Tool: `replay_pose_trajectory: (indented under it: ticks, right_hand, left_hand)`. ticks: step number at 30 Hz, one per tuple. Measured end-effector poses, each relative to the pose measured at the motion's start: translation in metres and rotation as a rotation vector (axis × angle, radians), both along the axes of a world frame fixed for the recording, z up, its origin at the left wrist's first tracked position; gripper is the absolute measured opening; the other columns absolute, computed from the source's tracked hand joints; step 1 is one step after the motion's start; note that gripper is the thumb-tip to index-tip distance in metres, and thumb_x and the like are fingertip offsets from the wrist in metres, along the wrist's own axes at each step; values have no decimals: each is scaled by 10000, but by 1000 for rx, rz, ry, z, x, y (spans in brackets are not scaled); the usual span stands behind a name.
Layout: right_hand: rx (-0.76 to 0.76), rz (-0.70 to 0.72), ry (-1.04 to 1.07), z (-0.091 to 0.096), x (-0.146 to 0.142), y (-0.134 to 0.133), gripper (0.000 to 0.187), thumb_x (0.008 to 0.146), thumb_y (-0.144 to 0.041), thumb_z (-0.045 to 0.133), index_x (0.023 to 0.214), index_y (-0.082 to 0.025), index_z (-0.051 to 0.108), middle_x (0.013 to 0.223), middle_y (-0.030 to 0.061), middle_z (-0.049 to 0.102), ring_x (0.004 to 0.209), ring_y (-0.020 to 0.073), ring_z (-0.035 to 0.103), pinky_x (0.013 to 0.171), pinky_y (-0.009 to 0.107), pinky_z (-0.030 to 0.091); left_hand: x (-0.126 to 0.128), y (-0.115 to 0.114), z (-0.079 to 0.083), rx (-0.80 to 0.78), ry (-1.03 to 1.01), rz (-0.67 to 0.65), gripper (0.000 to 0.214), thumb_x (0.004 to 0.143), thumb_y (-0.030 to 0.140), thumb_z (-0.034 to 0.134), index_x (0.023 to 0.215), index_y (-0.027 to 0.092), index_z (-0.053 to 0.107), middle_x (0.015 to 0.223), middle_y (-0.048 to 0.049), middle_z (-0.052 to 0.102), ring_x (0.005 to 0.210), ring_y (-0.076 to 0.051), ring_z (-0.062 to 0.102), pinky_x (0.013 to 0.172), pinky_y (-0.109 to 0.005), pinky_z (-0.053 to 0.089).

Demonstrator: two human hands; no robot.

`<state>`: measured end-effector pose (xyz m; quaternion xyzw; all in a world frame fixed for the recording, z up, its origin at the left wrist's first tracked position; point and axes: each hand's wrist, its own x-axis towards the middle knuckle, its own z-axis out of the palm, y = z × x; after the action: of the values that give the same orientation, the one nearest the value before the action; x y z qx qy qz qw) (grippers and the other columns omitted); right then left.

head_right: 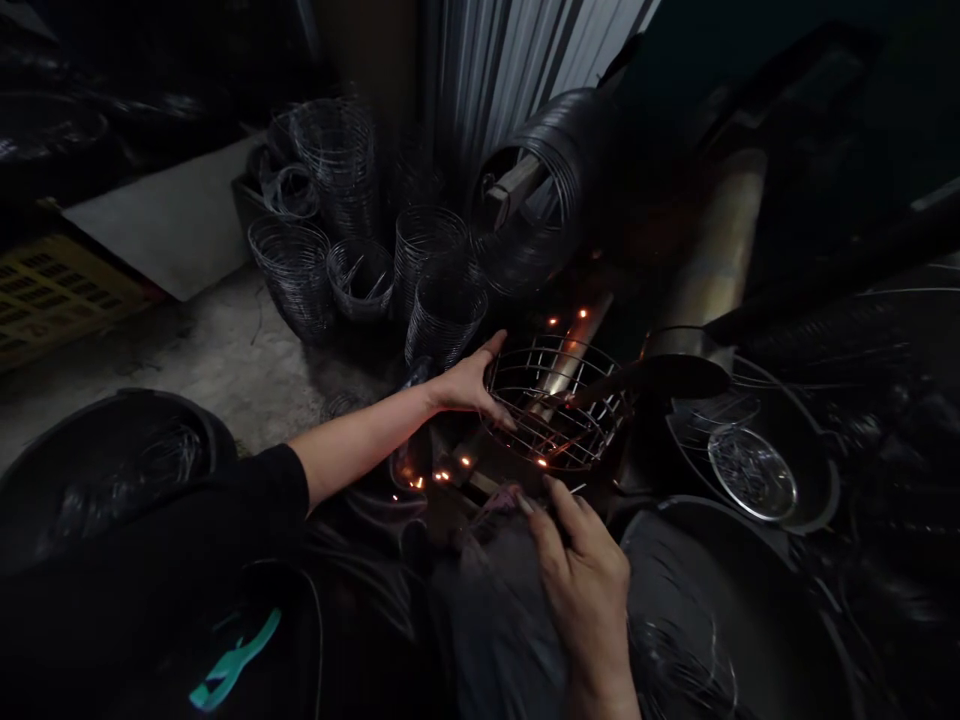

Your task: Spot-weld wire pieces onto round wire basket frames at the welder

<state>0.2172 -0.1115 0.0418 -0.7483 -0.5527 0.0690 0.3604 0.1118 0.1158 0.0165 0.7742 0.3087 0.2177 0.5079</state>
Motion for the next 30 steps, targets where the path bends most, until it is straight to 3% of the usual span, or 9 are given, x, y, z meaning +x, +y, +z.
replay_pose_trajectory:
  ticks: [3, 5, 9, 13, 16, 19, 23, 26, 30]
  right_hand:
    - [4, 93, -149, 17, -12, -3, 330, 900, -447, 564, 1030, -196, 734, 942, 76, 722, 820, 202, 688, 697, 271, 542]
    - [23, 182, -205, 32, -22, -1, 303, 911, -406, 547, 991, -193, 747, 905, 79, 728, 805, 202, 690, 706, 278, 545]
    - [-78, 362, -14, 59, -38, 12, 244, 903, -326, 562, 1033, -212, 734, 949, 57, 731, 840, 178, 694, 730, 243, 544]
    - [-311, 333, 177, 62, -40, 31, 288, 910, -383, 515, 886, -224, 754, 829, 36, 738, 748, 185, 699, 634, 242, 536]
    - [-418, 231, -85, 56, -41, 35, 273, 901, -339, 508, 882, -216, 751, 843, 48, 736, 742, 211, 696, 633, 281, 528]
    - [-455, 221, -525, 49, -43, 28, 280, 840, -226, 569, 1076, -182, 714, 977, 87, 726, 821, 246, 692, 649, 305, 526]
    - [-245, 261, -725, 38, -36, 19, 305, 866, -144, 500, 1091, -133, 704, 914, 92, 730, 802, 221, 694, 665, 284, 523]
    - [-37, 260, -713, 31, -23, 19, 323, 915, -159, 424, 1003, -122, 733, 839, 86, 728, 733, 203, 691, 651, 278, 514]
    - [83, 274, -651, 28, -8, 24, 299, 931, -198, 453, 983, -121, 737, 813, 63, 725, 710, 188, 681, 654, 269, 504]
  left_hand:
    - [-12, 3, -30, -291, -182, 42, 1252, 334, 387, 899, 1421, 107, 345, 1398, -196, 466, 1258, -318, 485, 1048, -445, 419]
    - [-23, 0, -33, -298, -236, 84, 1155, 317, 340, 902, 1347, 83, 447, 1283, -165, 558, 1148, -298, 559, 1008, -430, 453]
    - [-54, -26, 0, 50, -152, 1, 1084, 292, 310, 895, 1296, 146, 521, 1252, -114, 551, 1149, -303, 543, 1035, -436, 432]
    - [-73, -60, 28, 310, -9, -78, 974, 435, 416, 838, 1322, 190, 505, 1259, -120, 545, 1152, -313, 517, 1011, -476, 431]
    - [-72, -71, 29, 382, 49, -63, 920, 510, 494, 786, 1328, 188, 495, 1256, -127, 551, 1142, -311, 511, 1007, -508, 411]
    - [-66, -70, 26, 382, 69, -59, 967, 478, 517, 791, 1330, 174, 488, 1261, -130, 546, 1142, -313, 506, 1001, -513, 406]
    - [-57, -65, 28, 367, 65, -37, 959, 480, 518, 790, 1326, 183, 491, 1245, -116, 552, 1129, -301, 513, 988, -493, 418]
    - [-48, -63, 30, 369, 57, -49, 963, 465, 518, 795, 1322, 201, 491, 1244, -111, 553, 1137, -298, 510, 990, -492, 413]
    - [-38, -59, 33, 360, 45, -33, 958, 468, 533, 786, 1318, 204, 493, 1243, -102, 553, 1149, -290, 507, 998, -488, 412]
